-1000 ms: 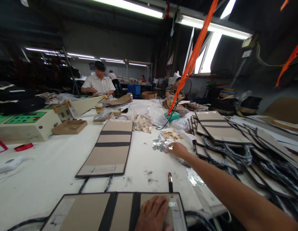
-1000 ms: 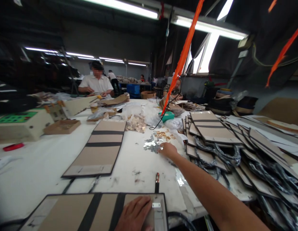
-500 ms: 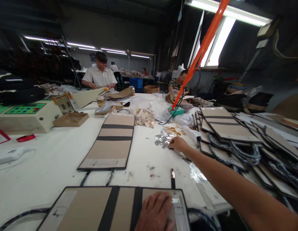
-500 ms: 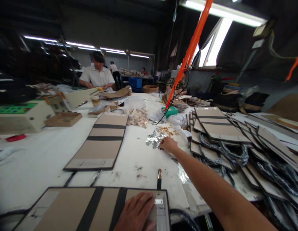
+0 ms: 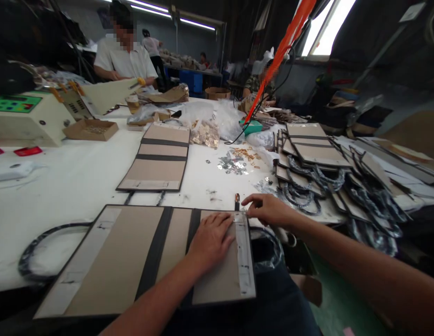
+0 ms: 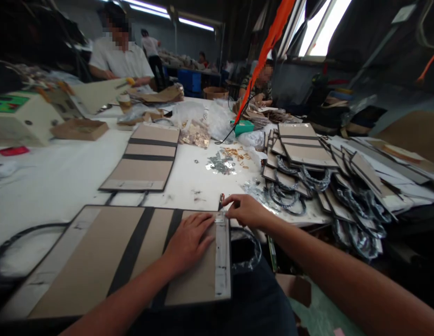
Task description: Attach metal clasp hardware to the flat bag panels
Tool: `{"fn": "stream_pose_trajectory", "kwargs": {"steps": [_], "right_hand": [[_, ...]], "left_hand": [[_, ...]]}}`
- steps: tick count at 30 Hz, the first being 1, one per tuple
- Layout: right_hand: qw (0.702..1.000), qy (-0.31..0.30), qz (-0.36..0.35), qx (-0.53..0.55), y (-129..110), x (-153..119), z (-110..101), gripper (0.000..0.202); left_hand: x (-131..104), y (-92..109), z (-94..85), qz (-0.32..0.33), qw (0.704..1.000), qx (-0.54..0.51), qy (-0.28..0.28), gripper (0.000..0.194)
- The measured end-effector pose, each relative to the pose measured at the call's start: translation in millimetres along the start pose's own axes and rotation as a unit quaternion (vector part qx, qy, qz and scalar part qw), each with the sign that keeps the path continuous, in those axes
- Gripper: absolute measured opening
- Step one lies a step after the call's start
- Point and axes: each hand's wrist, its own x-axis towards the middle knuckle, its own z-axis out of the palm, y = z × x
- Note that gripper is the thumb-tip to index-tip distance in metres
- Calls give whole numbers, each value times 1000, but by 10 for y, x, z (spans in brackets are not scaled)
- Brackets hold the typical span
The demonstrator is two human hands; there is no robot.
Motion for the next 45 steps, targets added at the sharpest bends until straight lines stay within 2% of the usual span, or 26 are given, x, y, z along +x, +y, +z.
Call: {"fn": "stream_pose_trajectory", "kwargs": {"steps": [2,5,7,10,22,31,35,39,42,45], "right_hand": [[999,-13,22,45,150,-344,302,30],[995,10,46,88,362,-626,653,29],[994,31,42,95,451,-689,784,26],[996,58,35,62,509,-697,865,23],[984,136,-30,-111,616,-655,927,20],[972,174,-37,-154,671,-693,1048,22],[967,183,-54,-169,681,-720,1054,20],[961,158,-88,-210,640,-715,972,15],[976,138,-78,-146,523,-722,802,17],[981,186,-57,-2,305,-720,567,25]], "left_hand": [[-2,-3,10,4,1000,-1,6,49],[-8,-3,22,19,1000,1,13,47],[-7,-3,32,24,1000,4,16,47],[-2,-6,46,25,999,8,19,48],[5,19,38,27,999,18,13,48],[1,7,54,26,999,16,11,49],[-1,18,47,25,1000,11,11,48],[-6,25,30,25,1000,9,11,48],[-5,21,9,18,1000,8,9,48],[3,13,-12,12,1000,0,6,48]]}}
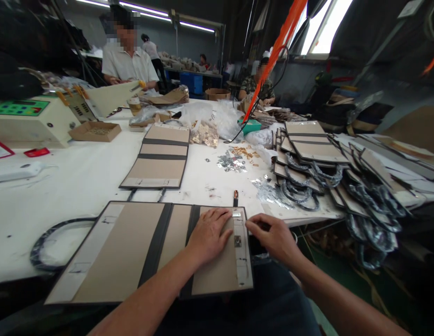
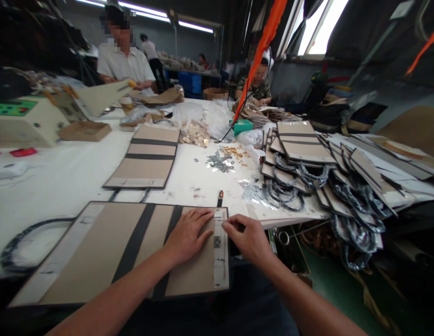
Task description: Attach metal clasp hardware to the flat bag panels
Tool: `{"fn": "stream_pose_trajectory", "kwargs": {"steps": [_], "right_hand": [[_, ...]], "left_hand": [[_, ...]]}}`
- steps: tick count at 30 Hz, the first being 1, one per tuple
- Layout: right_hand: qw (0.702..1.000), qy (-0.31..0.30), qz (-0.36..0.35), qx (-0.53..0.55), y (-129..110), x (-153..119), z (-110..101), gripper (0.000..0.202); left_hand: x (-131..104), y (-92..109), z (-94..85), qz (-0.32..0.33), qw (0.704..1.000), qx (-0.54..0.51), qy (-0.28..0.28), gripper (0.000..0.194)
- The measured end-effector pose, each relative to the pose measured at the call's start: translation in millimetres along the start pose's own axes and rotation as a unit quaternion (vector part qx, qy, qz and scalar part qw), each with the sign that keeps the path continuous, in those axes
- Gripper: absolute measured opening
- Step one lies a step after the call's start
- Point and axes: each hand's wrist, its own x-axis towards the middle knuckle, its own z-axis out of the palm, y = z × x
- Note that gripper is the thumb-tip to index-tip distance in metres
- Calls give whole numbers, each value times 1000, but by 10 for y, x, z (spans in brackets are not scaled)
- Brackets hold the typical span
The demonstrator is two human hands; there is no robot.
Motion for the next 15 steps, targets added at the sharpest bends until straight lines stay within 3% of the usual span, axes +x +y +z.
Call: {"fn": "stream_pose_trajectory", "kwargs": {"steps": [3,5,8,12,15], "right_hand": [[978,104,-37,177,-240,204,-126,38],[935,157,-82,307,-359,390,-111,44],[881,185,-113,420,-433,660,21,50],[868,176,-111,451,-359,850,214,53],[879,160,-122,432,-289,866,306,53]], "left_hand": [[7,-2,-11,-7,1000,-5,-7,48],[8,-1,-15,-8,1000,-7,-10,48],[6,0,-19,-7,1000,-10,-7,48],[12,-1,-20,-10,1000,-16,-7,48],[24,-1,-22,-10,1000,-21,-9,48]]}}
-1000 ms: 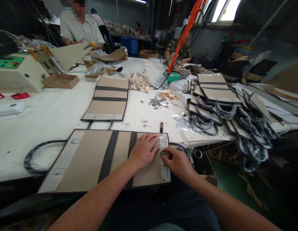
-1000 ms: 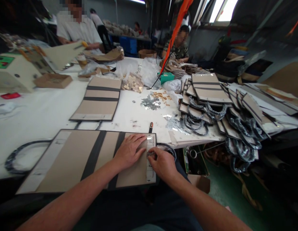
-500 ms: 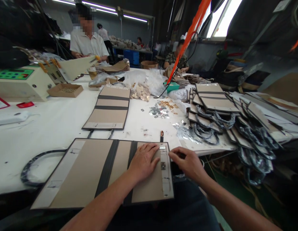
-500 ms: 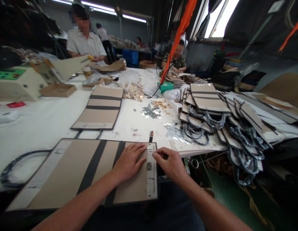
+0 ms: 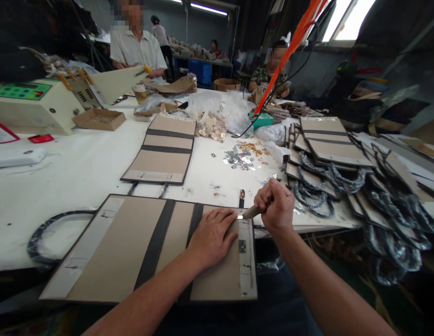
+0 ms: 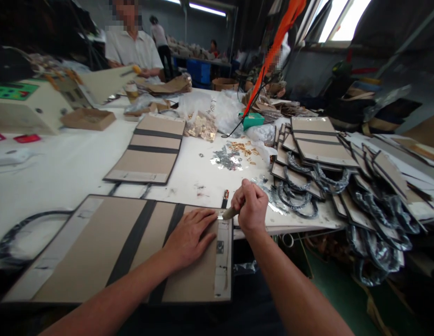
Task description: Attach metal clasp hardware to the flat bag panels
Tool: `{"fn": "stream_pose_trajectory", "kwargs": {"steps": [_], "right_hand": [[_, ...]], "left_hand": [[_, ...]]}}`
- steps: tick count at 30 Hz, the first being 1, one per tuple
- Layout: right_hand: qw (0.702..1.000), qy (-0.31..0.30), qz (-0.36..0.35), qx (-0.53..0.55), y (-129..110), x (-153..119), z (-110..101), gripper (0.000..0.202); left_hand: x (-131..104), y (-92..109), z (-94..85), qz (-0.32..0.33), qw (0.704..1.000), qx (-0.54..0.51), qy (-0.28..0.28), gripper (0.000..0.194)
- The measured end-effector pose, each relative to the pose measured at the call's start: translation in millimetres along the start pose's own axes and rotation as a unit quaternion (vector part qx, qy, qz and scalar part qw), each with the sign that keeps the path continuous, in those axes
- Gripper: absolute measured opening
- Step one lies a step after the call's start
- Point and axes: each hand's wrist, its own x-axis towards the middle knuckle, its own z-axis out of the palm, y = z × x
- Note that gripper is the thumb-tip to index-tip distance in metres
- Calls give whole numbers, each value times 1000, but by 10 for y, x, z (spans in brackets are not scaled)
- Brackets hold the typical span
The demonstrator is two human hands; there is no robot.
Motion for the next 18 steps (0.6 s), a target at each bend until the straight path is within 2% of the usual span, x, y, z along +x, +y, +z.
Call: {"fn": "stream_pose_trajectory", "kwargs": {"steps": [2,5,8,13,18], "right_hand": [[998,-28,-8,-51,24,-26,26,53],[983,-105,0,-149,-20,-27,112,53],[967,-165,15,-191,-113,20,179,56],[968,-160,-7,-193,-118,37,154,58],[957,-196,31,-210,-146,32,248,57]], "left_hand": [[5,2,-5,2,1000,-2,0,48],[2,7,-14,0,1000,-1,0,48],[-7,8,-13,-1,1000,-2,-3,46],[-10,12,-9,-1,1000,-5,-5,48],[-10,9,-29,-7,1000,-19,-9,48]]}}
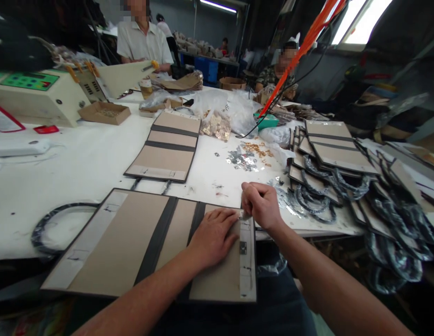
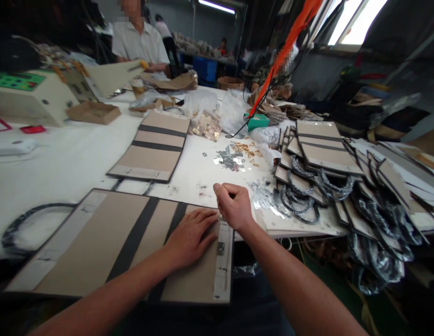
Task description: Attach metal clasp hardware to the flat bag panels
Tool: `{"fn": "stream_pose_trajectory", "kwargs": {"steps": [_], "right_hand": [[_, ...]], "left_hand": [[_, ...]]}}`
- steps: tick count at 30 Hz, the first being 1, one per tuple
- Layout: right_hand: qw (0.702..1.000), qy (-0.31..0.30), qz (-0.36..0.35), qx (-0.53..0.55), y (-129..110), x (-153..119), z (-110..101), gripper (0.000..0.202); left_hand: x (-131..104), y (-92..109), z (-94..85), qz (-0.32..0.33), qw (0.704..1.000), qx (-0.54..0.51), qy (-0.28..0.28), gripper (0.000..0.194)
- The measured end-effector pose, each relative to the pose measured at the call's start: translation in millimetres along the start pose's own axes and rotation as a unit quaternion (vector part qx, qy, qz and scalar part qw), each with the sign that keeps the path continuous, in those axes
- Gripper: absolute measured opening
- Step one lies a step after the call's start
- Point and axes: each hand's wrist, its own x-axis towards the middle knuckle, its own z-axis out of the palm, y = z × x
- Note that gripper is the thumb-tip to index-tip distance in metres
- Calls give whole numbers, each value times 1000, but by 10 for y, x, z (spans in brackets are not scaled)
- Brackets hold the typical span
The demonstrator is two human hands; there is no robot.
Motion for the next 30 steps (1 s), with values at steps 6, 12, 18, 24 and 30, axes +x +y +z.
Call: {"fn": "stream_pose_trajectory", "kwargs": {"steps": [6,12,18,24,30], "right_hand": [[998,-59,-21,-30,-189,108,157,58],[997,-41,-13,-70,-96,89,79,56],[1000,-2,-9,-13,-24,-11,-9,58],[981,53,-118,141,-112,-2,-83,53],[996,6,-39,85,56,57,-19,51]], "left_hand": [[-13,-47,50,-8,1000,-12,24,49],[-8,-54,45,-16,1000,-16,7,52],[6,-51,49,-19,1000,-9,5,53],[17,-57,66,-18,1000,-5,6,53],[31,-39,34,-17,1000,5,-5,52]]}}
